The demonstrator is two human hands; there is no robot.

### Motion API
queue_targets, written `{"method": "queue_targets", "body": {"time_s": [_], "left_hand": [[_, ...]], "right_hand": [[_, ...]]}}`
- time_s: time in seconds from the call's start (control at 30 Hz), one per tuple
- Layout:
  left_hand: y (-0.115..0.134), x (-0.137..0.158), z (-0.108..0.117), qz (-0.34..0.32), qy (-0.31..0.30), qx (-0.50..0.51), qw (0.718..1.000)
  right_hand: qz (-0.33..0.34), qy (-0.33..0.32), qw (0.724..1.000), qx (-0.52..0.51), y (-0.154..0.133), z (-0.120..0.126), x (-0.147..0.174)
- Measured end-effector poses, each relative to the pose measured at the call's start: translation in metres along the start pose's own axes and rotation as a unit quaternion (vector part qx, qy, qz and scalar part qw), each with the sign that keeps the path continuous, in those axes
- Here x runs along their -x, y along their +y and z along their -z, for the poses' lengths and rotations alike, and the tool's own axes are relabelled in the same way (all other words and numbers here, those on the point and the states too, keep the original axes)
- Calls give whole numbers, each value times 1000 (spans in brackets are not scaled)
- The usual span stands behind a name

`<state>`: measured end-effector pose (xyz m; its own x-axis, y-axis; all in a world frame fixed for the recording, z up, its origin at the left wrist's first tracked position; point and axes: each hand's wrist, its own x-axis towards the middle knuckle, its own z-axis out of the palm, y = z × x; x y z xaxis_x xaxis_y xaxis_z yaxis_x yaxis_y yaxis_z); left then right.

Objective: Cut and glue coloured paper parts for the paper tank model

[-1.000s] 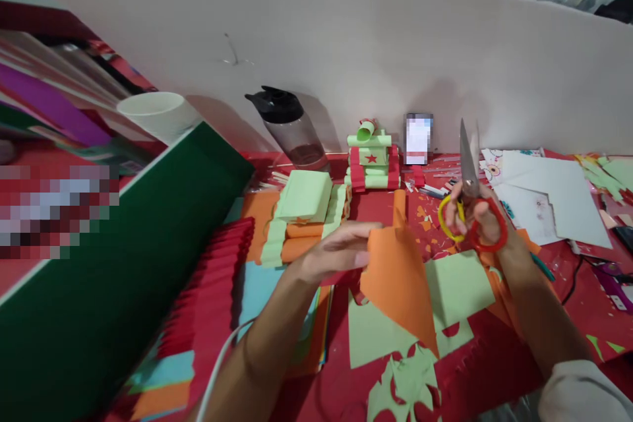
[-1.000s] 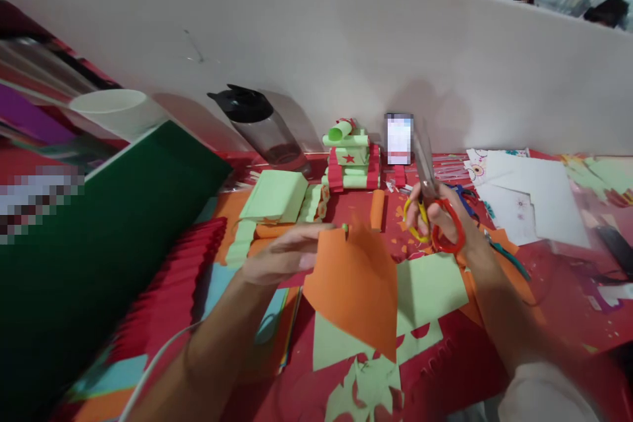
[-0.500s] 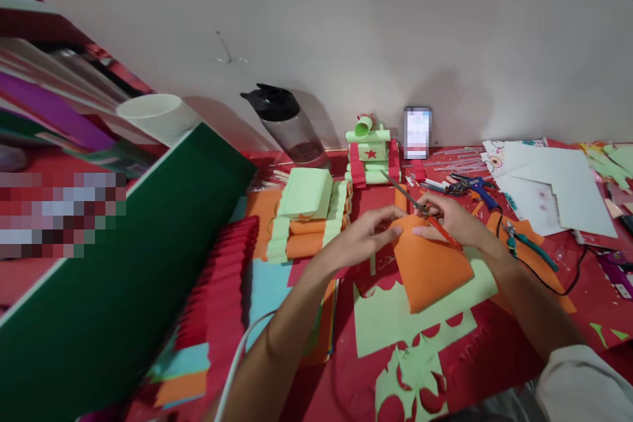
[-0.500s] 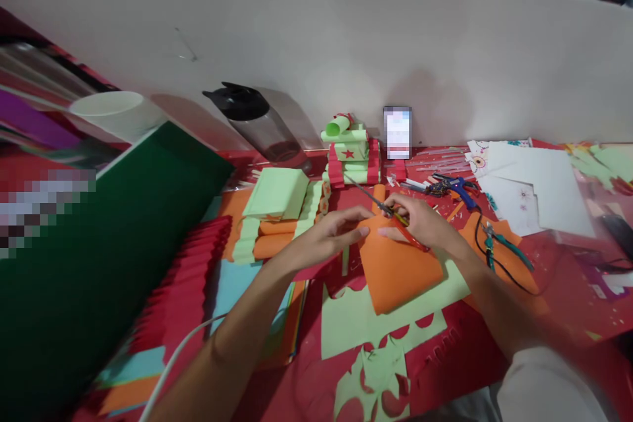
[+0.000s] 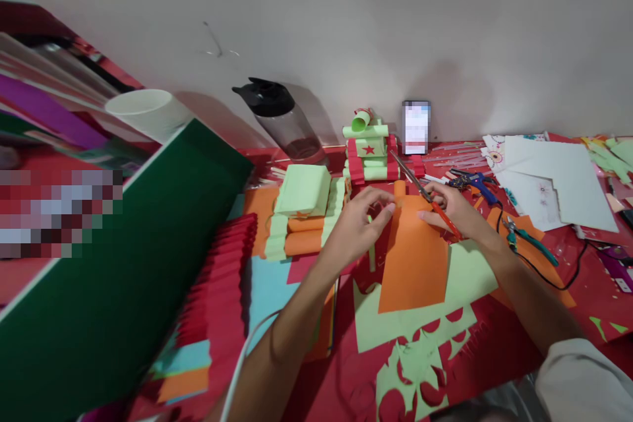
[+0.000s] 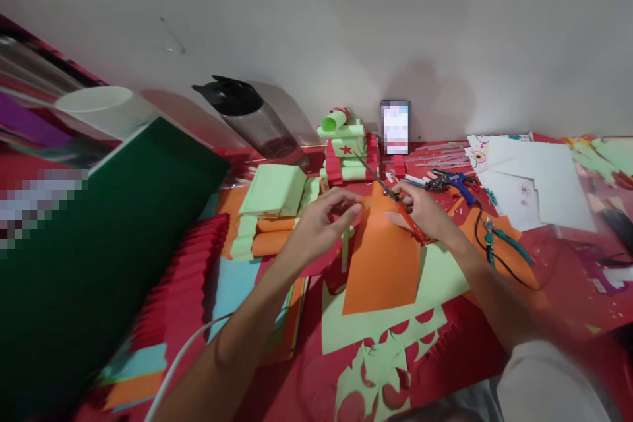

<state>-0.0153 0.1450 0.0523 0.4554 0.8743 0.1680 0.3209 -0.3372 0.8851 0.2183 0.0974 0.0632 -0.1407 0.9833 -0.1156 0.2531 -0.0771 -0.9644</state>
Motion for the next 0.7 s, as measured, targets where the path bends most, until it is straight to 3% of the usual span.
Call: {"method": "queue_targets", "body": {"time_s": [0.2,0.53,0.7], "left_hand": [[2,2,-5,23,-26,-2,999],[-17,-1,-18,47,-35,43,997],[-19,-5,-18,72,-1,103,992]], "right_hand": [[1,-1,1000,0,3,-2,-1],[23,0,999,45,8,-3,-4],[55,59,993,91,-1,7,-2]]}}
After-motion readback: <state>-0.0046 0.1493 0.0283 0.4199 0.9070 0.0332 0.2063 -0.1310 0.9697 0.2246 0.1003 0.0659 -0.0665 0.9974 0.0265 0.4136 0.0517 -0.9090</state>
